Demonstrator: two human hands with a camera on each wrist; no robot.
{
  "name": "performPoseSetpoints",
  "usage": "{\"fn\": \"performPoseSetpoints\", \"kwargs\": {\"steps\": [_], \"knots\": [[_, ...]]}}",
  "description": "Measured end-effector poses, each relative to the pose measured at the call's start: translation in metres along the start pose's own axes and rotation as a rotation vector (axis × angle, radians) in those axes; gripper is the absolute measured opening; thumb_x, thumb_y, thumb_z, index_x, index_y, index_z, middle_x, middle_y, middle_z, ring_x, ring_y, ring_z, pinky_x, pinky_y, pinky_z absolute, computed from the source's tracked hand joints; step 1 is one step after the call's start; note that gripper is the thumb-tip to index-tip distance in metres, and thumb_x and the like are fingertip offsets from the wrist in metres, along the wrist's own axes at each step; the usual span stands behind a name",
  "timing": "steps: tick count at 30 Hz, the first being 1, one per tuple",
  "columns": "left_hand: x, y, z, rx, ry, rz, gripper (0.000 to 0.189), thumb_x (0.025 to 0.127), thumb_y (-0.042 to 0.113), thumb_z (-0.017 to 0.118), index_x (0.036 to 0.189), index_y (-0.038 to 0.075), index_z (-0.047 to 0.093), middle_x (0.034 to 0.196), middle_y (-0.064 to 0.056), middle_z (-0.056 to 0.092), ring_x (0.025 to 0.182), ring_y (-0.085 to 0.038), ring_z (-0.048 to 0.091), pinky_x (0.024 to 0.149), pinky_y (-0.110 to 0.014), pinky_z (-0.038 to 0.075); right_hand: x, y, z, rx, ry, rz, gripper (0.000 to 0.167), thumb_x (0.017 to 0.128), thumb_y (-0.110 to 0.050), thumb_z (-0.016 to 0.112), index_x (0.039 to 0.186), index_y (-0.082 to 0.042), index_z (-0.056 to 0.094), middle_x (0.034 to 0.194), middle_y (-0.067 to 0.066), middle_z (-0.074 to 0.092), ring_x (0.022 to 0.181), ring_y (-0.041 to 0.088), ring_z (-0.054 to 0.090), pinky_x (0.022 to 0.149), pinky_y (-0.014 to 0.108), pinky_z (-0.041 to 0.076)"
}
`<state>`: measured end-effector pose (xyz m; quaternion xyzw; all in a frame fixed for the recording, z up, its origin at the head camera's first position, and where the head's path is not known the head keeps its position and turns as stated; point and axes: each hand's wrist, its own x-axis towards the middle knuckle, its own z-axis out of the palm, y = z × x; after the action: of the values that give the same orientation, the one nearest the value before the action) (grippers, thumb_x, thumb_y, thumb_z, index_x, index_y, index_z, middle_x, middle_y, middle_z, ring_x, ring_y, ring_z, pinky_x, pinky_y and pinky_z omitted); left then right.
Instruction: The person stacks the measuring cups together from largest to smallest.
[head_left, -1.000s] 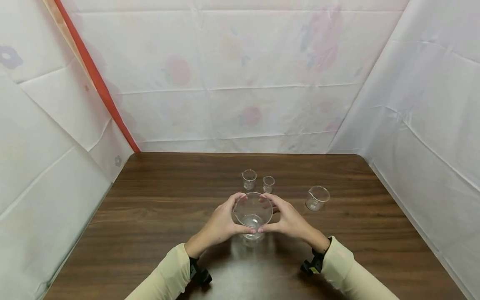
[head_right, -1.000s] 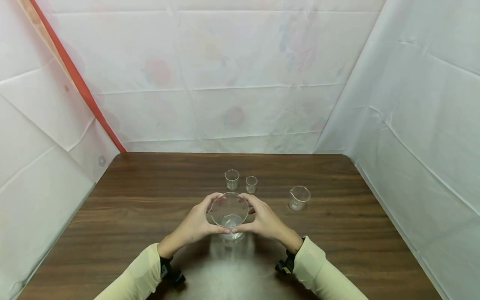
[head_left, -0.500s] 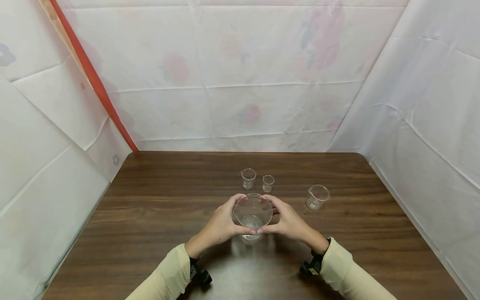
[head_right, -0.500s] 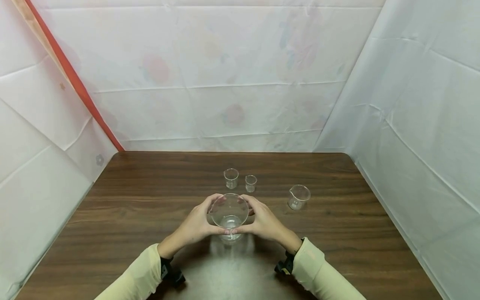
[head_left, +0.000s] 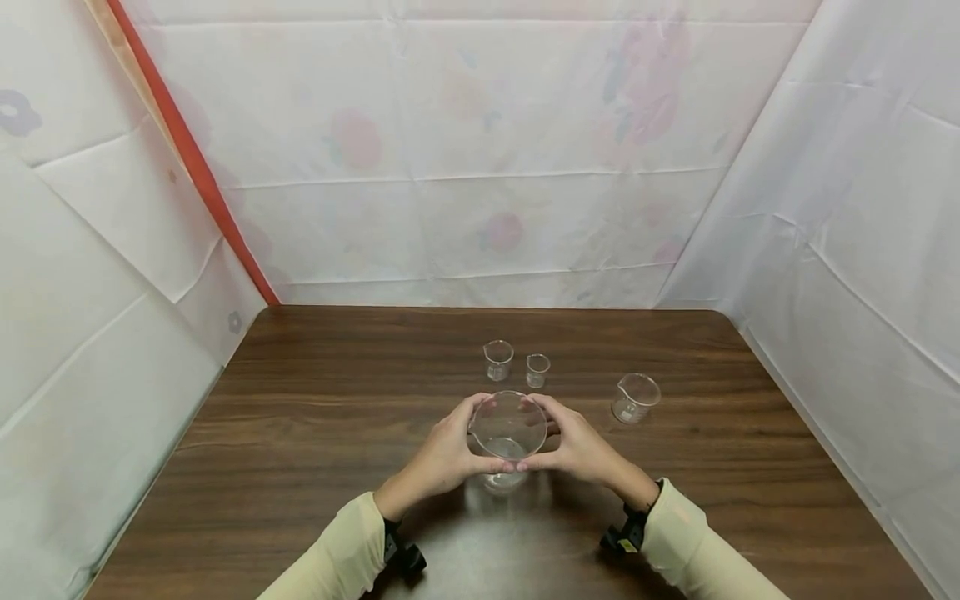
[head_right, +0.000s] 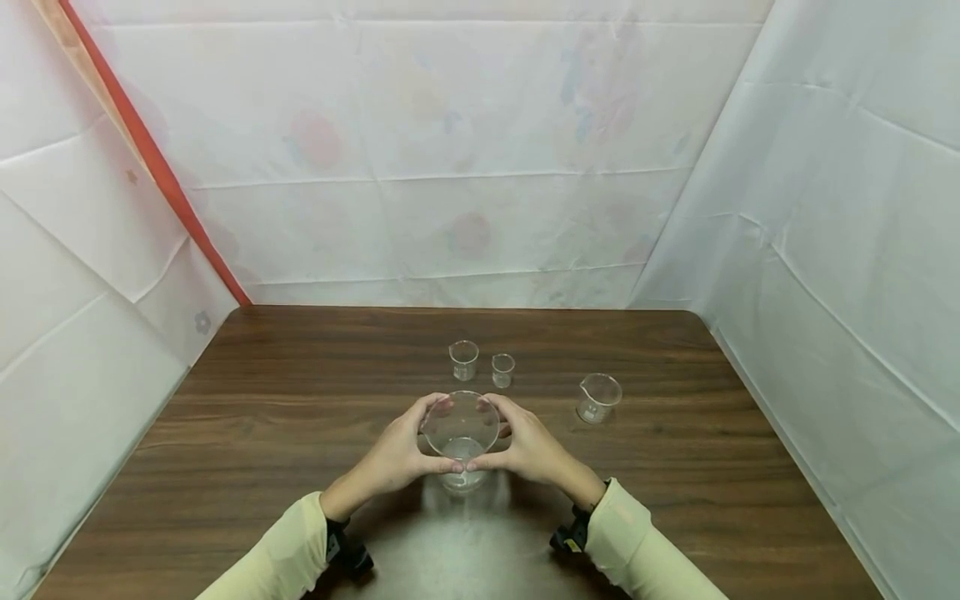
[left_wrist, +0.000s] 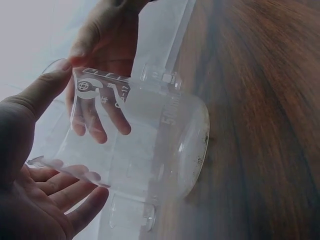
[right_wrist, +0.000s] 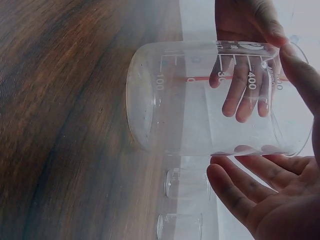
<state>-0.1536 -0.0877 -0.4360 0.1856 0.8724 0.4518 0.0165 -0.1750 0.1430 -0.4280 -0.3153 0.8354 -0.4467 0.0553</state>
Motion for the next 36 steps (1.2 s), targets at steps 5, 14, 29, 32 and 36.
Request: {"fn": "performPoseSetpoints", "kwargs": {"steps": [5,14,29,32,36], "knots": [[-0.001,-0.001,-0.001,0.03,-0.002,0.016,0.094,0.066,0.045,0.088,0.142,0.014,0.042,0.137,-0.008,0.058,0.123,-0.031,0.058,0.099,-0.047,0.048,0.0,0.003,0.002,-0.011,-0.007,0.007,0.082,0.073,-0.027,0.086,0.139,0.001,0.044,0.134,0.02,0.057,0.112,0.033,0.062,0.085,0.043,0.056],[-0.005,-0.005,-0.005,0.077,-0.032,-0.007,0.096,0.064,0.051,0.087,0.142,0.015,0.046,0.134,-0.004,0.058,0.114,-0.029,0.06,0.091,-0.046,0.051,0.001,0.003,0.005,-0.067,-0.035,-0.011,0.081,0.072,-0.032,0.086,0.135,0.0,0.047,0.13,0.016,0.061,0.111,0.029,0.064,0.083,0.03,0.055],[0.005,-0.004,-0.005,0.085,-0.01,0.046,0.095,0.064,0.046,0.088,0.141,0.01,0.047,0.134,-0.007,0.059,0.118,-0.028,0.06,0.096,-0.044,0.051,0.007,-0.001,-0.006,-0.143,-0.041,-0.029,0.077,0.071,-0.031,0.087,0.131,-0.002,0.049,0.123,0.014,0.065,0.109,0.028,0.064,0.082,0.031,0.055],[0.006,-0.003,-0.005,0.085,-0.023,0.044,0.096,0.064,0.048,0.088,0.142,0.01,0.046,0.135,-0.007,0.059,0.12,-0.028,0.059,0.097,-0.044,0.05,0.006,0.0,-0.006,-0.15,-0.044,-0.027,0.078,0.071,-0.032,0.087,0.131,-0.002,0.048,0.123,0.015,0.065,0.108,0.028,0.064,0.081,0.031,0.055],[0.006,-0.003,-0.004,0.082,-0.021,0.047,0.096,0.063,0.048,0.088,0.141,0.009,0.047,0.135,-0.007,0.059,0.119,-0.028,0.059,0.096,-0.044,0.05,0.005,0.001,-0.006,-0.163,-0.042,-0.03,0.078,0.071,-0.035,0.087,0.131,-0.002,0.049,0.122,0.014,0.066,0.107,0.027,0.064,0.081,0.031,0.055]]}}
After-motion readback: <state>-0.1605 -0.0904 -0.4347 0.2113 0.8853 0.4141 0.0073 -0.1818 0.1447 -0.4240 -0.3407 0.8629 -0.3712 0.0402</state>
